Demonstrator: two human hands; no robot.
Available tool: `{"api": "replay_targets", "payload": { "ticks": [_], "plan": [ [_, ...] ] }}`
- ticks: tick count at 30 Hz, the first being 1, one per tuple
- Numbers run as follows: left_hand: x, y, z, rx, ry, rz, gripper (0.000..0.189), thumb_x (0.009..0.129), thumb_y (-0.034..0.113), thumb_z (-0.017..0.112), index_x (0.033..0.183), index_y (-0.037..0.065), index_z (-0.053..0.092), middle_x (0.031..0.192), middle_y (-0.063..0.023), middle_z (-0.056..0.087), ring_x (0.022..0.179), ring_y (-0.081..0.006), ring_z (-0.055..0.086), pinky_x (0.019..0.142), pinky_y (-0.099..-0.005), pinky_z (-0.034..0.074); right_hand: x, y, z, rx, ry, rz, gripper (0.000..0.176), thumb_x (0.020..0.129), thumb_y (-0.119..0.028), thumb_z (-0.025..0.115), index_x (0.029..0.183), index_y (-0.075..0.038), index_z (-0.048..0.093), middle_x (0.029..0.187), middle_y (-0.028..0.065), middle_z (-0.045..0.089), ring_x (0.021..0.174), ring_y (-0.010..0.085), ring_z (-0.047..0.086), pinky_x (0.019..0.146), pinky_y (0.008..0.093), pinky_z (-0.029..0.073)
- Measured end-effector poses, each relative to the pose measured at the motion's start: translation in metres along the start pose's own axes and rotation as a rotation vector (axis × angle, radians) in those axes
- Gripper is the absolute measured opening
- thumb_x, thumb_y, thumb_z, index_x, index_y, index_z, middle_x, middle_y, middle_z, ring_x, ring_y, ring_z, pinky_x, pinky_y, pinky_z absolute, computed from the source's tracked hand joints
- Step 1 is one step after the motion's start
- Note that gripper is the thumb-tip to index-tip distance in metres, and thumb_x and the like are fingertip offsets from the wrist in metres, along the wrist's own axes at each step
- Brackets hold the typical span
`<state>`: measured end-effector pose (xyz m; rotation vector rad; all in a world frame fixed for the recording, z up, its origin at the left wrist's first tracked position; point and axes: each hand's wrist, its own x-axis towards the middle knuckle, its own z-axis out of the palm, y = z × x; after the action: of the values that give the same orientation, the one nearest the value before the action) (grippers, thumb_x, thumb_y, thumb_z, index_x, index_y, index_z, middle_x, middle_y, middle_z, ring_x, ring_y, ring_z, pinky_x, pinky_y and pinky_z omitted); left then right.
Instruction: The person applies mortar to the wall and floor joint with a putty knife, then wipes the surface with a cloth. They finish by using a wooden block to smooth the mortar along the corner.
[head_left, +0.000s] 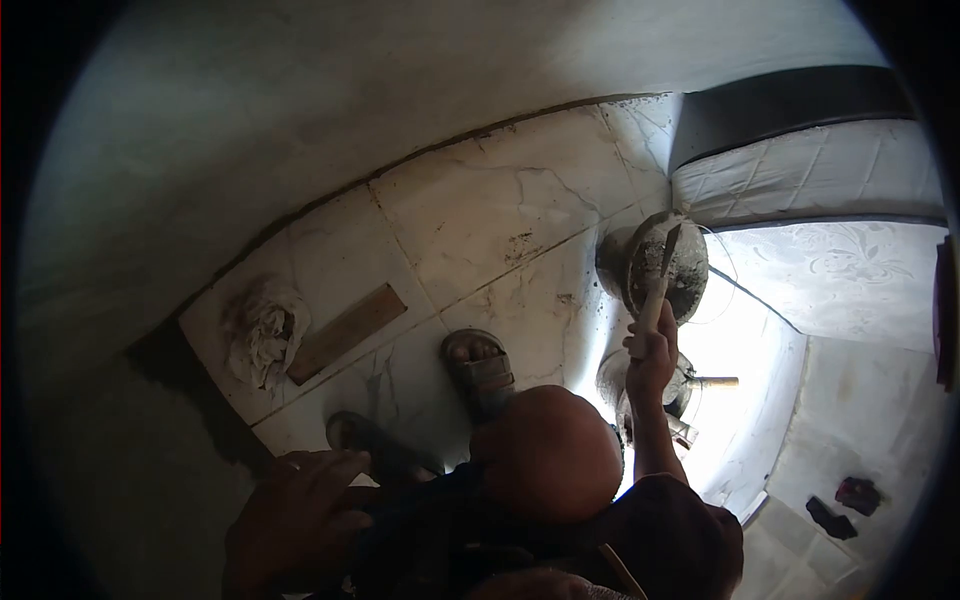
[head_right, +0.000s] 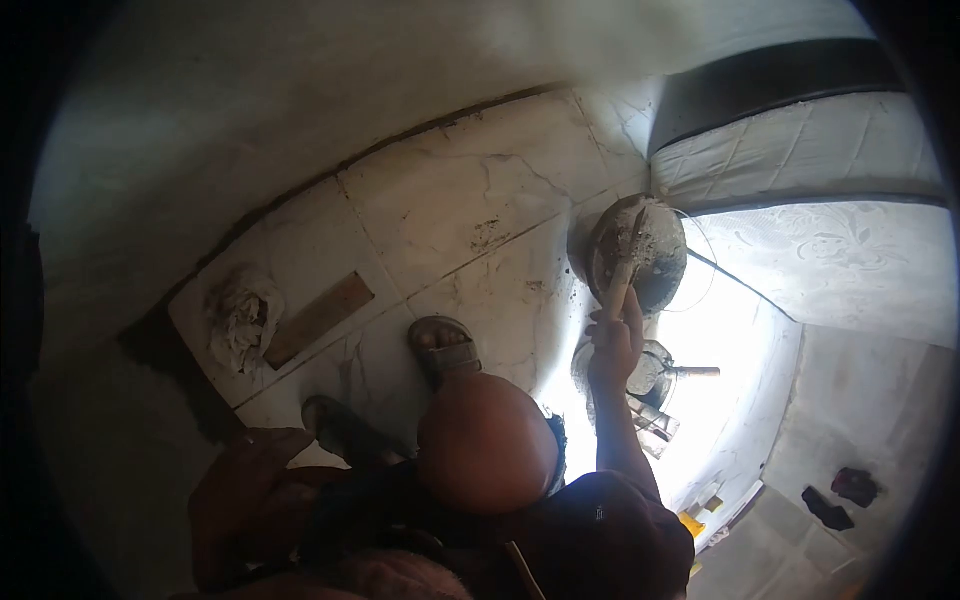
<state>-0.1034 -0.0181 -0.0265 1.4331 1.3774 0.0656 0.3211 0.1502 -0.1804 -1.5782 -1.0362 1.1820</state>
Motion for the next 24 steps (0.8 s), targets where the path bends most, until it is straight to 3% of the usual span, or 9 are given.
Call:
{"api": "replay_targets", "payload": {
  "ticks": [2,7,10,12,14,18,19,22,24],
  "plan": [
    [-0.001,0.006,-0.002,0.01,0.017,0.027,0.056,0.084,0.033,0.064,0.131,0.006,0.046,0.125,-0.0151,0.055,0.117,-0.0335,0.051,0.1,-0.0444,0.038,-0.001,0.001,-0.001,0.053,0.014,0.046,0.052,0.085,-0.007,0.045,0.137,0.0,0.041,0.11,0.0125,0.057,0.083,0.0127,0.055,0.066,0.0261,0.047],
    [-0.006,0.013,-0.005,-0.019,-0.018,-0.113,0.054,0.087,0.031,0.061,0.132,0.007,0.045,0.129,-0.0146,0.052,0.12,-0.0341,0.048,0.102,-0.0443,0.037,0.004,0.011,0.015,-0.459,-0.061,-0.145,0.049,0.087,-0.006,0.047,0.136,-0.006,0.045,0.099,0.0098,0.063,0.076,0.011,0.054,0.063,0.0248,0.046],
    [-0.01,0.012,-0.002,-0.043,-0.033,-0.179,0.054,0.088,0.034,0.059,0.133,0.008,0.044,0.132,-0.0142,0.049,0.123,-0.0332,0.045,0.104,-0.0434,0.036,0.023,0.034,-0.012,-0.762,-0.004,-0.54,0.045,0.09,-0.008,0.049,0.135,-0.008,0.046,0.123,0.0091,0.056,0.092,0.016,0.056,0.064,0.0249,0.046],
    [-0.012,0.01,-0.002,-0.065,-0.047,-0.225,0.054,0.089,0.035,0.058,0.134,0.009,0.044,0.134,-0.0138,0.048,0.125,-0.0325,0.044,0.104,-0.0428,0.036,0.024,0.022,-0.027,-0.789,-0.003,-0.297,0.047,0.094,-0.028,0.051,0.133,0.0,0.047,0.129,0.0154,0.048,0.117,0.0276,0.048,0.09,0.0335,0.046],
    [-0.011,0.011,-0.004,-0.032,-0.074,-0.176,0.052,0.091,0.036,0.055,0.135,0.009,0.043,0.136,-0.0138,0.046,0.125,-0.0312,0.042,0.105,-0.0416,0.036,0.033,0.013,-0.035,-0.777,0.031,-0.094,0.05,0.096,-0.035,0.047,0.132,-0.001,0.048,0.128,0.0167,0.05,0.116,0.0287,0.05,0.092,0.0332,0.045],
    [-0.011,0.01,-0.005,-0.04,-0.075,-0.167,0.05,0.093,0.037,0.051,0.133,0.008,0.044,0.134,-0.0136,0.046,0.125,-0.0308,0.042,0.105,-0.0409,0.036,0.054,0.025,-0.042,-1.405,-0.01,-0.625,0.039,0.092,-0.02,0.052,0.127,-0.002,0.055,0.132,0.0221,0.049,0.119,0.0382,0.048,0.101,0.0467,0.038],
    [-0.012,0.008,-0.002,-0.026,-0.063,-0.135,0.052,0.09,0.037,0.055,0.133,0.009,0.045,0.133,-0.0129,0.048,0.125,-0.0313,0.043,0.104,-0.0412,0.037,0.055,0.025,-0.022,-1.314,-0.069,-0.82,0.037,0.092,-0.018,0.053,0.125,-0.002,0.057,0.133,0.0206,0.049,0.121,0.0384,0.047,0.102,0.0476,0.038],
    [-0.009,0.006,0.003,0.022,-0.084,-0.079,0.054,0.089,0.039,0.057,0.133,0.01,0.046,0.133,-0.0122,0.048,0.125,-0.0317,0.043,0.104,-0.0412,0.038,0.03,0.051,0.084,-0.772,-0.598,-0.622,0.043,0.079,-0.002,0.068,0.121,-0.006,0.059,0.127,0.014,0.056,0.121,0.0342,0.049,0.103,0.0415,0.037],
    [-0.009,0.005,0.006,0.055,-0.113,-0.063,0.054,0.09,0.04,0.055,0.133,0.01,0.046,0.134,-0.0122,0.047,0.125,-0.0316,0.043,0.104,-0.0409,0.038,-0.004,0.075,0.168,-0.798,-0.963,-0.745,0.048,0.079,-0.009,0.069,0.125,-0.013,0.056,0.134,0.013,0.05,0.126,0.0334,0.044,0.105,0.0409,0.035]
  ]
}}
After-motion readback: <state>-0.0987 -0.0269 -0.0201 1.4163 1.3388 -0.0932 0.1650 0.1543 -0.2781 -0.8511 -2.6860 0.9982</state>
